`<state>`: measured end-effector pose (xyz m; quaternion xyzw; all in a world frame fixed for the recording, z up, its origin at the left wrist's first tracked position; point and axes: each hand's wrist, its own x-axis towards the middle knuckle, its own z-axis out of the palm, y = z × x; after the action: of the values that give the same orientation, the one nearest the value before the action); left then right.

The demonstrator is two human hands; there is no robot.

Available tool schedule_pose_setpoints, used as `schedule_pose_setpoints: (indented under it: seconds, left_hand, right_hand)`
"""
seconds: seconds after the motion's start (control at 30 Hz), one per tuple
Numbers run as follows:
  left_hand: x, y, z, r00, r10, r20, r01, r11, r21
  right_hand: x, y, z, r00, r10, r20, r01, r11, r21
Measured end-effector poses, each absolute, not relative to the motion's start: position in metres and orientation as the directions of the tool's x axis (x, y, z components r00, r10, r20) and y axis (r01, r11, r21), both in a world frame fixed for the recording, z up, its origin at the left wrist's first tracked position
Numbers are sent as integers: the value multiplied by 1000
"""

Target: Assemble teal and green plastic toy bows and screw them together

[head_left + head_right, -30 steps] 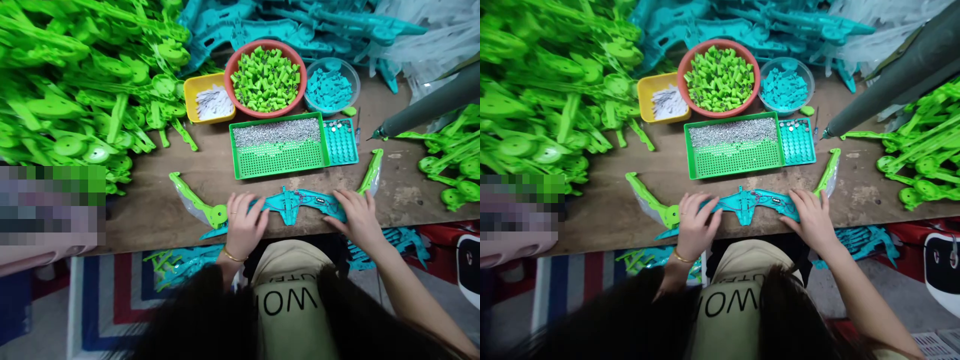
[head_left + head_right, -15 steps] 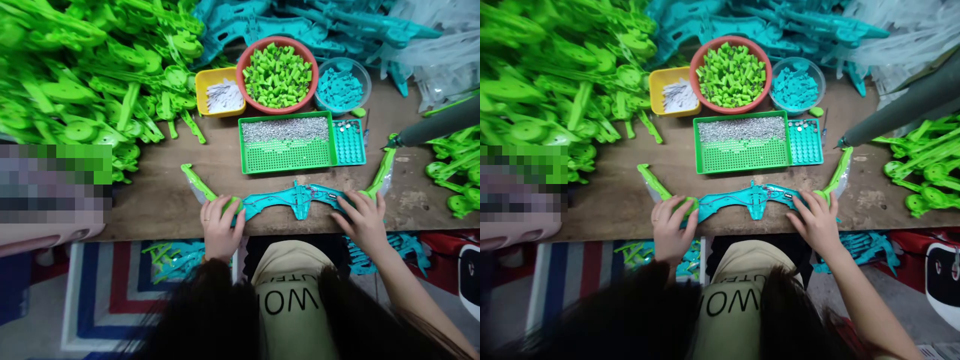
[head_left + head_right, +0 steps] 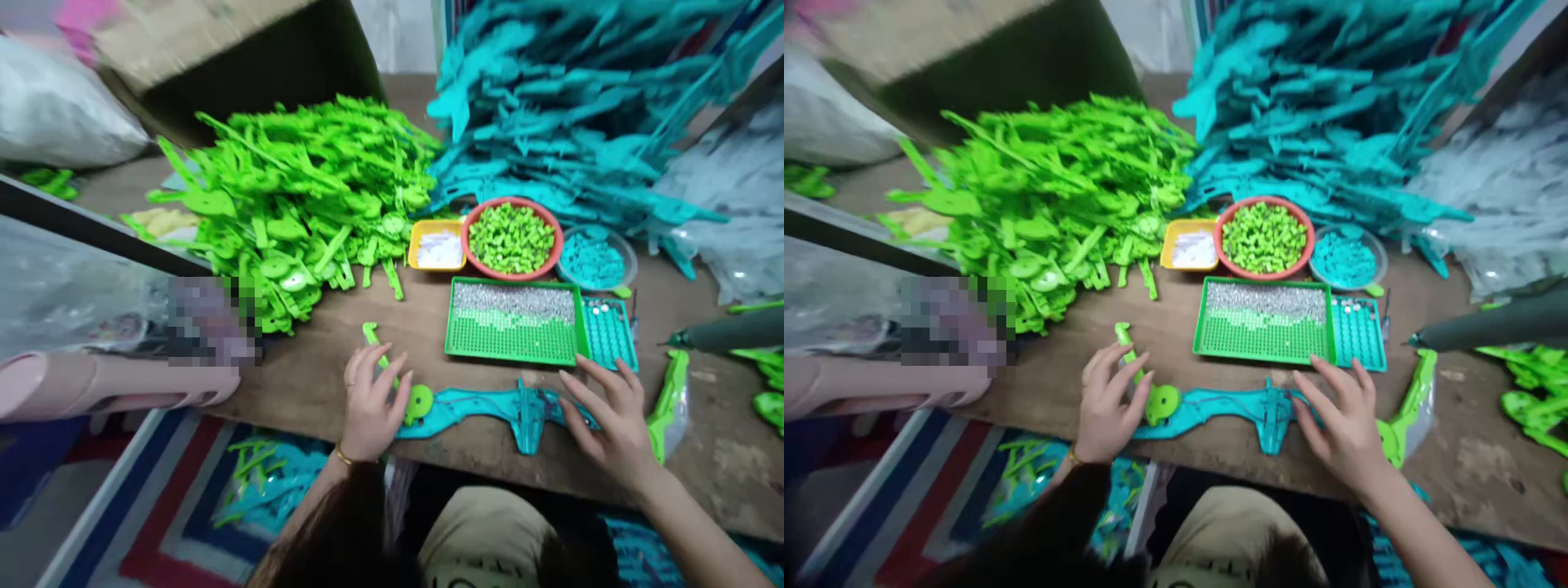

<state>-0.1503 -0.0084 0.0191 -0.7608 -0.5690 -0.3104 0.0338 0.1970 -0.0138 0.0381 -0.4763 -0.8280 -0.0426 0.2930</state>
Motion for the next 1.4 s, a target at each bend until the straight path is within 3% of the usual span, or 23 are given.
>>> schedule_pose_setpoints:
  seconds: [0.07, 0.13, 0.23, 0.3, 0.4, 0.5, 0.63, 0.77, 0.87, 0.93, 1.07, 1.23, 1.33, 1.4]
  left_hand:
    - [-142, 19, 38, 242, 795, 555, 855, -446, 265]
    - [-135, 50, 56, 289, 747, 598, 811, -523, 261]
    - [-119, 119, 85, 259, 718, 646, 764, -562, 318]
    - [-100, 182, 105, 218, 741, 635, 805, -504, 312]
    - [-66, 285, 137, 140, 831, 539, 915, -316, 249]
    - [-41, 362, 156, 44, 919, 392, 980, -115, 160]
    - [-41, 401, 152, -129, 983, 127, 964, 94, 251]
    - [-67, 386, 151, -46, 999, 24, 822, 24, 569]
    - [-91, 351, 163, 38, 994, -98, 498, 66, 864]
    - [-106, 318, 175, 146, 969, -201, 250, 161, 955]
    - [-127, 242, 183, 305, 931, -202, -73, 235, 969]
    - [-130, 164, 147, 285, 956, -66, -285, 150, 947]
    - [-120, 128, 120, 254, 966, -44, -388, 143, 911]
    - [-110, 108, 107, 244, 969, -33, -472, 148, 869]
  right_hand:
    - [180, 37, 64, -347, 701, 622, 774, 589, -231]
    - [166, 93, 91, -152, 719, 679, 746, 534, -398]
    - [146, 173, 114, 165, 798, 579, 547, 415, -727]
    - [131, 217, 114, 205, 852, 482, 508, 329, -796]
    - [112, 261, 99, 69, 943, 325, 698, 187, -692]
    - [109, 277, 77, -73, 977, 199, 827, 171, -536]
    - [131, 276, 61, -96, 988, 122, 889, 140, -435]
    - [140, 278, 60, -83, 989, 121, 907, 125, -403]
    - [121, 283, 54, -165, 976, 141, 888, 209, -410]
    - [105, 285, 46, -186, 969, 163, 878, 238, -416]
    - [96, 276, 39, -149, 965, 215, 850, 235, -470]
    - [106, 223, 60, -63, 936, 346, 751, 273, -601]
    - [97, 166, 82, -13, 889, 458, 563, 385, -731]
    - [86, 126, 93, -130, 849, 511, 458, 509, -729]
